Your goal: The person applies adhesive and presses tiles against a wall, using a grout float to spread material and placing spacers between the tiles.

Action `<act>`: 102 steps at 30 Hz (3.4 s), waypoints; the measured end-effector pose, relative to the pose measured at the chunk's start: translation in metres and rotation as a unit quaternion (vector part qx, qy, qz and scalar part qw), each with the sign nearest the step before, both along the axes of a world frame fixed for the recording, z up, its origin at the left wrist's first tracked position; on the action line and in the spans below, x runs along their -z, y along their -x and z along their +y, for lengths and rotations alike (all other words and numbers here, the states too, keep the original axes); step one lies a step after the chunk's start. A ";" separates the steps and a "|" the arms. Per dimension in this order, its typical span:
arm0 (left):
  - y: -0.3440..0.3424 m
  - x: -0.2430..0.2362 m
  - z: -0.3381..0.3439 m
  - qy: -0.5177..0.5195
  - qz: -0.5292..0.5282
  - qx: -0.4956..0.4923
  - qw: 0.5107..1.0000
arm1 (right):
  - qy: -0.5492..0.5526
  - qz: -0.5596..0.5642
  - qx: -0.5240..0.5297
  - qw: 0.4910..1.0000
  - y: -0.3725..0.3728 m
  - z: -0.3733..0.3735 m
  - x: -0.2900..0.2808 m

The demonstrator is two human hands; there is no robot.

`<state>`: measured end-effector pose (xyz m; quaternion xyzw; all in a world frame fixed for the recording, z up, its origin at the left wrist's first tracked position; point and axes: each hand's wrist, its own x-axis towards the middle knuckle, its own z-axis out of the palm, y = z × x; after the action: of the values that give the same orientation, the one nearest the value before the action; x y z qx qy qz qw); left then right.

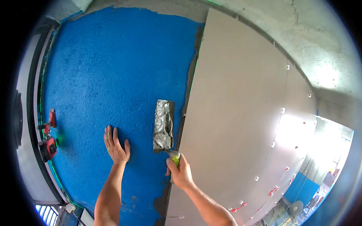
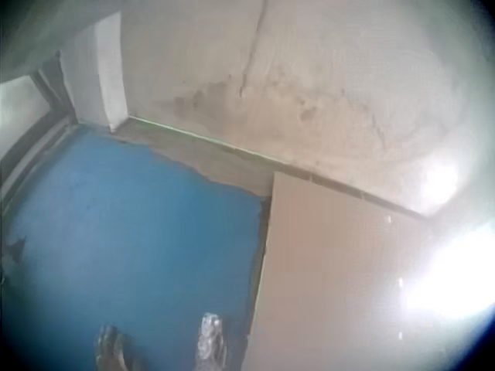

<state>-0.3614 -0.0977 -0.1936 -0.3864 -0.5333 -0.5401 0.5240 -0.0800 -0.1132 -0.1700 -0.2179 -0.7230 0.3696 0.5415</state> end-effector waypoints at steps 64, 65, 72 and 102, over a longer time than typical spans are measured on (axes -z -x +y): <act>-0.002 0.001 -0.006 0.025 -0.010 0.006 1.000 | -0.251 0.089 -0.067 0.962 0.004 0.027 -0.384; -0.005 0.000 -0.003 0.020 -0.010 0.009 1.000 | -0.218 0.096 -0.074 0.968 0.000 0.039 -0.398; 0.005 0.002 -0.005 0.005 0.008 0.000 1.000 | -0.078 0.195 -0.036 0.977 -0.014 0.072 -0.424; 0.005 0.002 -0.006 -0.016 0.002 0.040 0.999 | -0.133 0.120 0.095 0.979 -0.019 0.068 -0.394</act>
<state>-0.3665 -0.1033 -0.1960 -0.4004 -0.5075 -0.5682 0.5092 -0.0606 -0.0452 0.2242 -0.1659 -0.6710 0.2406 0.6814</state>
